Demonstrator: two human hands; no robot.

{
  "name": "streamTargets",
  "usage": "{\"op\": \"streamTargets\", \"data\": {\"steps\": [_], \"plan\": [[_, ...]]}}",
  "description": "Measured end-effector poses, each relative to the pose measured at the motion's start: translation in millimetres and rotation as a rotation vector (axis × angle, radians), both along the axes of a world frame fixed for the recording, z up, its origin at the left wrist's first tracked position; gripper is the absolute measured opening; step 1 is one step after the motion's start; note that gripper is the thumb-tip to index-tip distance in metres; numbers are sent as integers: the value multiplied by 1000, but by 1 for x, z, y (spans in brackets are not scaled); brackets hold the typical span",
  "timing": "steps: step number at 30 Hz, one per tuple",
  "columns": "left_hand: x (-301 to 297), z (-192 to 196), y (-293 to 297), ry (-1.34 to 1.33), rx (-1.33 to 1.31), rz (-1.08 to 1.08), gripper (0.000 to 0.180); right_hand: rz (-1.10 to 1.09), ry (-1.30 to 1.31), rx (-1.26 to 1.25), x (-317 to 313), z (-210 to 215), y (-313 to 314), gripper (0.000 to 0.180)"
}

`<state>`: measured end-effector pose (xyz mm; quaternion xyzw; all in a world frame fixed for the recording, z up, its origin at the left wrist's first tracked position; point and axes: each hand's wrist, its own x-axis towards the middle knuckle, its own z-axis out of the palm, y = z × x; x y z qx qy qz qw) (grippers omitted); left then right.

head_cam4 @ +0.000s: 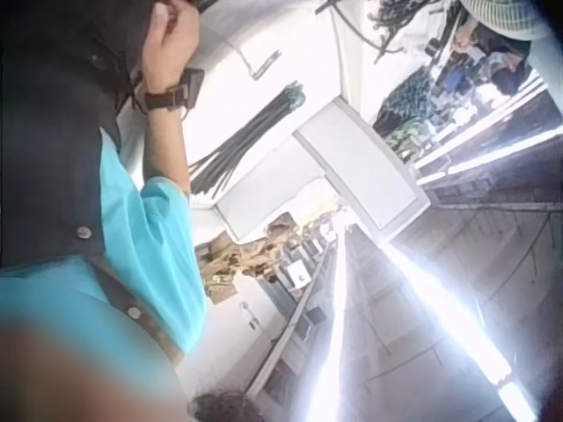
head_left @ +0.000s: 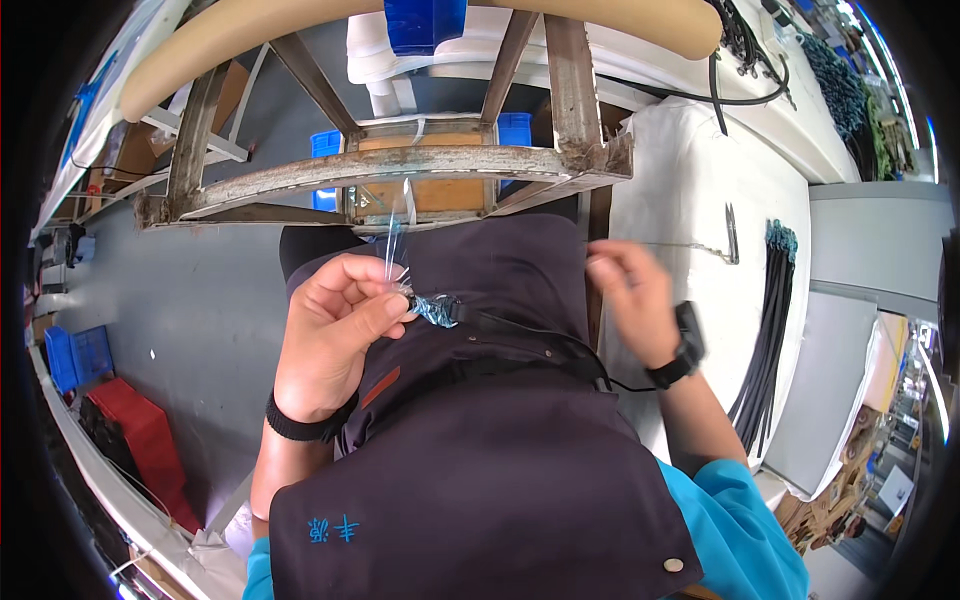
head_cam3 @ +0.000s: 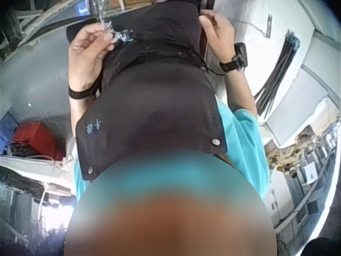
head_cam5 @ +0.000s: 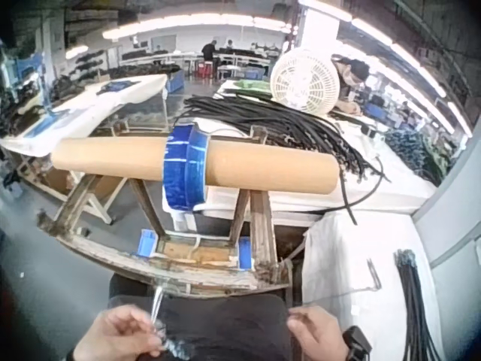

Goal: The recorder is assembling small hardware components onto black straps.

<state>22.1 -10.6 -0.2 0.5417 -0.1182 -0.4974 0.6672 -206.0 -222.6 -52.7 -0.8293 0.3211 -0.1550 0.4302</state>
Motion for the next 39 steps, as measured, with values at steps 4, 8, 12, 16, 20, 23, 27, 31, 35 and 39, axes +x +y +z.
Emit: {"op": "streamTargets", "data": {"steps": [4,8,12,16,20,23,27,31,35,39], "plan": [[0,2,-5,60,-7,-53,23,-458,227,-676,-81,-26,-110,29],[-4,6,-11,78,-31,-91,24,-461,712,-858,-175,-60,-213,52],[-7,2,-8,101,-109,-84,22,-420,807,-656,-173,-72,-243,26],[-6,5,-2,96,-81,-87,21,-303,364,-425,-110,-46,-188,14],[-5,8,-6,128,-78,-108,21,-156,-126,234,-41,18,-67,14],[-4,11,-5,112,-73,-116,19,115,-23,387,3,49,-9,22],[-4,11,-5,116,-88,-105,18,455,-54,543,57,75,22,27],[-8,16,-4,128,-77,-95,19,586,-12,502,88,85,25,24],[-9,15,-1,111,-82,-123,19,578,-11,631,96,88,26,19],[-9,11,0,131,-96,-163,19,598,-34,655,105,89,31,18]]}}
